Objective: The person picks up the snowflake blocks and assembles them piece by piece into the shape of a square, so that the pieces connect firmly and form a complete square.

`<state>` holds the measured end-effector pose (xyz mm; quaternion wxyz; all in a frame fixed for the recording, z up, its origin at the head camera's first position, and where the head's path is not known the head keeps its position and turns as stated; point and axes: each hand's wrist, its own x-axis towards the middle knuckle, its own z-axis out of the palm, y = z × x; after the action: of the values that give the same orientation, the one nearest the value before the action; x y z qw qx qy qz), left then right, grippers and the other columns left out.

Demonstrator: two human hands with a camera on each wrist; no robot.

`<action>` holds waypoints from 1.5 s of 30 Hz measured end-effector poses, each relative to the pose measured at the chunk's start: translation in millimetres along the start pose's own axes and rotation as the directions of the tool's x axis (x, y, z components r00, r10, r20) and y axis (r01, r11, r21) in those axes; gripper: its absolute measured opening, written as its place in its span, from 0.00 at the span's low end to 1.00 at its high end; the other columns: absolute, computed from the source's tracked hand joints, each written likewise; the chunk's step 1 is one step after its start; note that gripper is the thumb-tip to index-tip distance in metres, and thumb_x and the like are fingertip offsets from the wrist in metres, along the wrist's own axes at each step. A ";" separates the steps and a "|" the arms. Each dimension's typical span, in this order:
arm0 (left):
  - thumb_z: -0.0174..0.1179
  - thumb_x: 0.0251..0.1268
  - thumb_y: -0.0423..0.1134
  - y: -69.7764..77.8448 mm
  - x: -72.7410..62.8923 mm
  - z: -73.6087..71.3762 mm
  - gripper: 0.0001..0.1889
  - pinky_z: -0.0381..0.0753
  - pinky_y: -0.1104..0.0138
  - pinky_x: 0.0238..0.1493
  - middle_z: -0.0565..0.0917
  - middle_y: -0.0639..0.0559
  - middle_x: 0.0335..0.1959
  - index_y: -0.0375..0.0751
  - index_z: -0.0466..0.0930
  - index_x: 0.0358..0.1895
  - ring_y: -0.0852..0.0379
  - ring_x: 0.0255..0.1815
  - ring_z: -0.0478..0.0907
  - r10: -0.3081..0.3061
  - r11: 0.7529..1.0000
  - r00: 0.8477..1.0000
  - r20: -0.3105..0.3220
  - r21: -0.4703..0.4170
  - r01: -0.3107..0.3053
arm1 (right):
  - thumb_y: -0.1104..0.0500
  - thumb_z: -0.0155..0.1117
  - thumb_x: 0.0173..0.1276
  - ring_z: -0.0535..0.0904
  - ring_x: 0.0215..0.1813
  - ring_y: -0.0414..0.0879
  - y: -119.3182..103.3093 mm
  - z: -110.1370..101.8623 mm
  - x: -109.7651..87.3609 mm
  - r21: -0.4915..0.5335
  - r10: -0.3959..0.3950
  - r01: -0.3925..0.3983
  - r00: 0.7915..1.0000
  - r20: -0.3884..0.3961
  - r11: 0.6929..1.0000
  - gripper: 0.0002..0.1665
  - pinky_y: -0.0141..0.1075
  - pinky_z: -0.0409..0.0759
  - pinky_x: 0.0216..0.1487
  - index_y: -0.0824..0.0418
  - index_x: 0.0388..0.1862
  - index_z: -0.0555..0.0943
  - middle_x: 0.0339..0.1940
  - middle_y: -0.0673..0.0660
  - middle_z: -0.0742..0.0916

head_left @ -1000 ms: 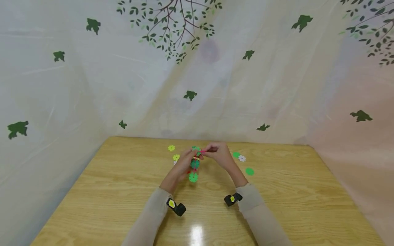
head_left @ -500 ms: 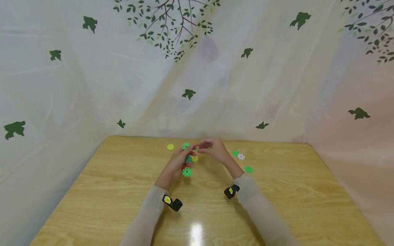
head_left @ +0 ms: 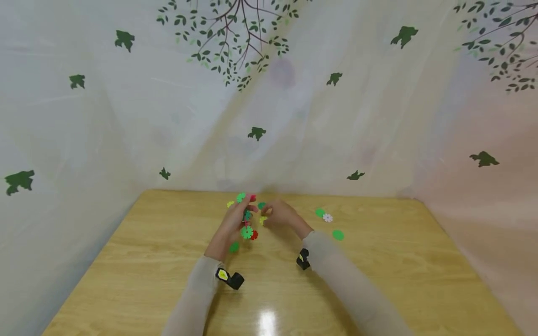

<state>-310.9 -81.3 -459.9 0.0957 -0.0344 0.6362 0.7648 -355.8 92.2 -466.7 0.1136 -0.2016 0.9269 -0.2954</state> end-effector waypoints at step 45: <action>0.51 0.80 0.55 -23.6 5.3 15.9 0.22 0.69 0.70 0.28 0.80 0.57 0.32 0.41 0.77 0.59 0.62 0.25 0.68 0.016 1.000 0.994 0.106 0.002 -0.016 | 0.65 0.62 0.75 0.83 0.29 0.43 7.5 -9.8 -32.2 0.619 -0.025 0.301 0.910 -0.413 0.726 0.17 0.37 0.87 0.37 0.71 0.59 0.82 0.36 0.77 0.84</action>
<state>-310.6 -61.1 -480.7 0.1234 0.0116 0.6317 0.7652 -332.5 116.9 -460.4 -0.0284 -0.1689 0.7400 -0.6504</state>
